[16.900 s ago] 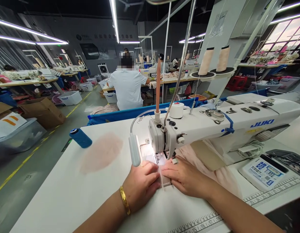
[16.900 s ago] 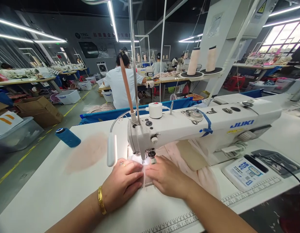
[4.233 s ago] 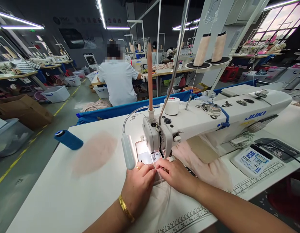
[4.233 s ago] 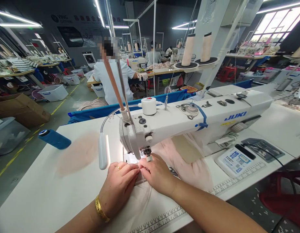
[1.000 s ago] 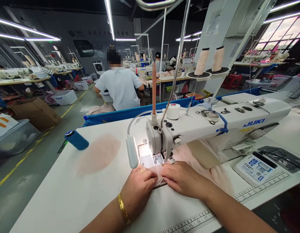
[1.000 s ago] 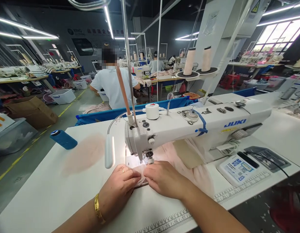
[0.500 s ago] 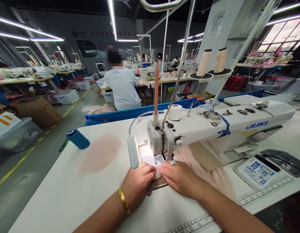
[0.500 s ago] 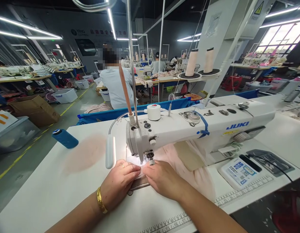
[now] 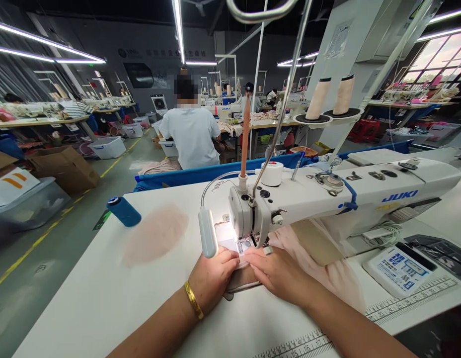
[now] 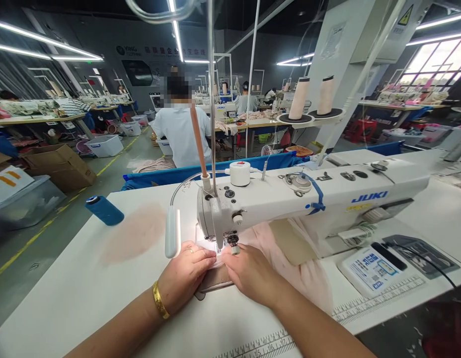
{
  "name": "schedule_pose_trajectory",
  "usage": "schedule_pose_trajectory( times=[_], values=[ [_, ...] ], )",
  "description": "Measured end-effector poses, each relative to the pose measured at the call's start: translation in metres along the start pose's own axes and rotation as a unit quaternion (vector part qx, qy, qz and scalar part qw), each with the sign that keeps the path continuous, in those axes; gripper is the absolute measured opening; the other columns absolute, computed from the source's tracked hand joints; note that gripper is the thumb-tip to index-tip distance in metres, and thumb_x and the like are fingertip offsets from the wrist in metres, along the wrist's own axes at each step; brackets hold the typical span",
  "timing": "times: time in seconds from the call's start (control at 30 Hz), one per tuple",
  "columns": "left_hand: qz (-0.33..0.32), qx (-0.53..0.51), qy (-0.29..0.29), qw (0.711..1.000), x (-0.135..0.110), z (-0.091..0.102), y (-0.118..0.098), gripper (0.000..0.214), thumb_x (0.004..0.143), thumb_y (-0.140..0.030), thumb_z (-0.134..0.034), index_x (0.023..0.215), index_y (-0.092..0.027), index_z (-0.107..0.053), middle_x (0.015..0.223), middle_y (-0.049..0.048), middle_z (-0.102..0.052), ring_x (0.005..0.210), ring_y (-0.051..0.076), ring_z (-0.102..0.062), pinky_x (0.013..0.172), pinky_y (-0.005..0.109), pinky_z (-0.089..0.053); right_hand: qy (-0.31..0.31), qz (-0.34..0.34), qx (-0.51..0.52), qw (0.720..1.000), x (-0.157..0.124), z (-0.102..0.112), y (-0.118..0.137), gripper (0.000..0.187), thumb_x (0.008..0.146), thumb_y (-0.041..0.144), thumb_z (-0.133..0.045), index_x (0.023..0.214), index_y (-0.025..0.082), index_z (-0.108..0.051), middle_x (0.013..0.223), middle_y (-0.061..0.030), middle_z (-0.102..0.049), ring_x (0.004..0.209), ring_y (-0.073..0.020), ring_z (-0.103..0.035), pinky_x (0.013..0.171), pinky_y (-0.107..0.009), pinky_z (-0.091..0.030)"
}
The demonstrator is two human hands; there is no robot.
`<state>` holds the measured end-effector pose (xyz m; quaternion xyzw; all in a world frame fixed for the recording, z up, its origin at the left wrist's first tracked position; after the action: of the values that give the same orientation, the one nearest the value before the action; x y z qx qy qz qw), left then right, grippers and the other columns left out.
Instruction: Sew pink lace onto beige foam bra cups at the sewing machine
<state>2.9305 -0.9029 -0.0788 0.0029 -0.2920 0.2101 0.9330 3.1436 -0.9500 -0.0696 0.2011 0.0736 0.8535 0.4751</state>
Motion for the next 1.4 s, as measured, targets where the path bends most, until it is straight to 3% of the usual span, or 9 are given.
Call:
schedule_pose_trajectory(
  times=[0.3, 0.53, 0.67, 0.77, 0.9, 1.1, 1.23, 1.33, 1.4],
  values=[
    [0.019, 0.038, -0.012, 0.999, 0.000, -0.003, 0.006, 0.027, 0.100, -0.008, -0.045, 0.101, -0.020, -0.069, 0.104, 0.0014, -0.077, 0.087, 0.022, -0.066, 0.069, 0.033, -0.056, -0.041, -0.008, -0.028, 0.999, 0.001, -0.009, -0.006, 0.029, 0.088, 0.005, -0.050, 0.102, 0.022, -0.068, 0.104, -0.0036, -0.076, 0.082, -0.0216, -0.064, 0.069, -0.032, -0.044],
    [0.063, 0.004, 0.017, 0.998, 0.002, 0.007, -0.002, 0.021, 0.098, -0.014, -0.048, 0.097, -0.019, -0.069, 0.110, 0.0050, -0.075, 0.095, 0.025, -0.067, 0.083, 0.042, -0.056, -0.063, -0.012, -0.044, 0.997, 0.003, -0.015, -0.014, 0.033, 0.090, 0.007, -0.049, 0.109, 0.022, -0.071, 0.107, -0.0069, -0.076, 0.089, -0.0237, -0.066, 0.072, -0.033, -0.050],
    [0.089, -0.095, 0.069, 0.989, 0.004, 0.019, -0.008, 0.015, 0.095, -0.028, -0.057, 0.086, -0.021, -0.067, 0.088, 0.0017, -0.073, 0.074, 0.020, -0.064, 0.082, 0.041, -0.055, -0.094, -0.022, -0.069, 0.993, 0.002, -0.009, -0.018, 0.031, 0.094, 0.011, -0.048, 0.107, 0.020, -0.074, 0.104, -0.0103, -0.075, 0.090, -0.0252, -0.067, 0.077, -0.035, -0.053],
    [0.100, -0.103, 0.054, 0.988, 0.006, 0.024, 0.000, 0.023, 0.102, -0.029, -0.048, 0.092, -0.022, -0.068, 0.084, 0.0023, -0.070, 0.076, 0.019, -0.063, 0.082, 0.038, -0.054, -0.124, 0.038, -0.028, 0.991, -0.001, -0.005, -0.009, 0.033, 0.096, 0.012, -0.046, 0.115, 0.019, -0.072, 0.103, -0.0101, -0.075, 0.092, -0.0244, -0.066, 0.081, -0.035, -0.053],
    [0.099, -0.002, 0.016, 0.995, 0.003, 0.021, 0.021, 0.029, 0.104, -0.027, -0.043, 0.118, -0.019, -0.067, 0.114, 0.0104, -0.070, 0.102, 0.027, -0.064, 0.090, 0.042, -0.054, -0.024, 0.120, 0.023, 0.992, -0.001, -0.006, 0.002, 0.037, 0.089, 0.007, -0.051, 0.115, 0.025, -0.070, 0.105, -0.0043, -0.075, 0.089, -0.0197, -0.064, 0.078, -0.029, -0.050],
    [0.126, 0.016, 0.090, 0.988, -0.001, 0.016, 0.014, 0.034, 0.102, -0.027, -0.044, 0.075, -0.019, -0.065, 0.092, 0.0090, -0.060, 0.085, 0.024, -0.058, 0.077, 0.041, -0.053, -0.078, -0.091, -0.161, 0.980, 0.001, 0.009, -0.033, 0.026, 0.079, -0.003, -0.056, 0.084, 0.018, -0.071, 0.087, -0.0089, -0.074, 0.086, -0.0257, -0.061, 0.081, -0.038, -0.043],
    [0.102, -0.026, 0.106, 0.989, 0.001, 0.020, 0.001, 0.032, 0.099, -0.025, -0.049, 0.070, -0.019, -0.062, 0.095, 0.0077, -0.062, 0.091, 0.025, -0.059, 0.080, 0.044, -0.052, -0.175, 0.000, -0.110, 0.978, -0.004, 0.018, -0.026, 0.025, 0.079, -0.002, -0.053, 0.082, 0.018, -0.068, 0.083, -0.0078, -0.071, 0.084, -0.0241, -0.058, 0.081, -0.036, -0.041],
    [0.079, -0.058, 0.107, 0.989, 0.001, 0.023, 0.000, 0.027, 0.098, -0.023, -0.051, 0.076, -0.019, -0.065, 0.106, 0.0076, -0.067, 0.099, 0.028, -0.061, 0.088, 0.048, -0.051, -0.102, 0.104, -0.006, 0.989, -0.005, 0.013, -0.007, 0.027, 0.085, 0.003, -0.052, 0.096, 0.021, -0.070, 0.087, -0.0041, -0.071, 0.087, -0.0216, -0.057, 0.081, -0.032, -0.042],
    [0.070, -0.086, 0.106, 0.988, 0.001, 0.023, 0.000, 0.021, 0.098, -0.022, -0.053, 0.085, -0.020, -0.068, 0.107, 0.0072, -0.068, 0.100, 0.027, -0.062, 0.092, 0.048, -0.051, -0.024, 0.102, 0.010, 0.994, -0.004, 0.009, -0.004, 0.029, 0.085, 0.003, -0.053, 0.098, 0.024, -0.070, 0.090, -0.0022, -0.071, 0.089, -0.0209, -0.058, 0.082, -0.032, -0.043]
  ],
)
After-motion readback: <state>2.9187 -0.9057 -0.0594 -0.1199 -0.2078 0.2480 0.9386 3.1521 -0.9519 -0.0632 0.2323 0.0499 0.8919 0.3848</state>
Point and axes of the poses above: each hand's wrist, its own x-axis towards the middle knuckle, its own z-axis out of the back of the hand, y = z × x, the point moved 1 cm from there along x, towards the middle knuckle
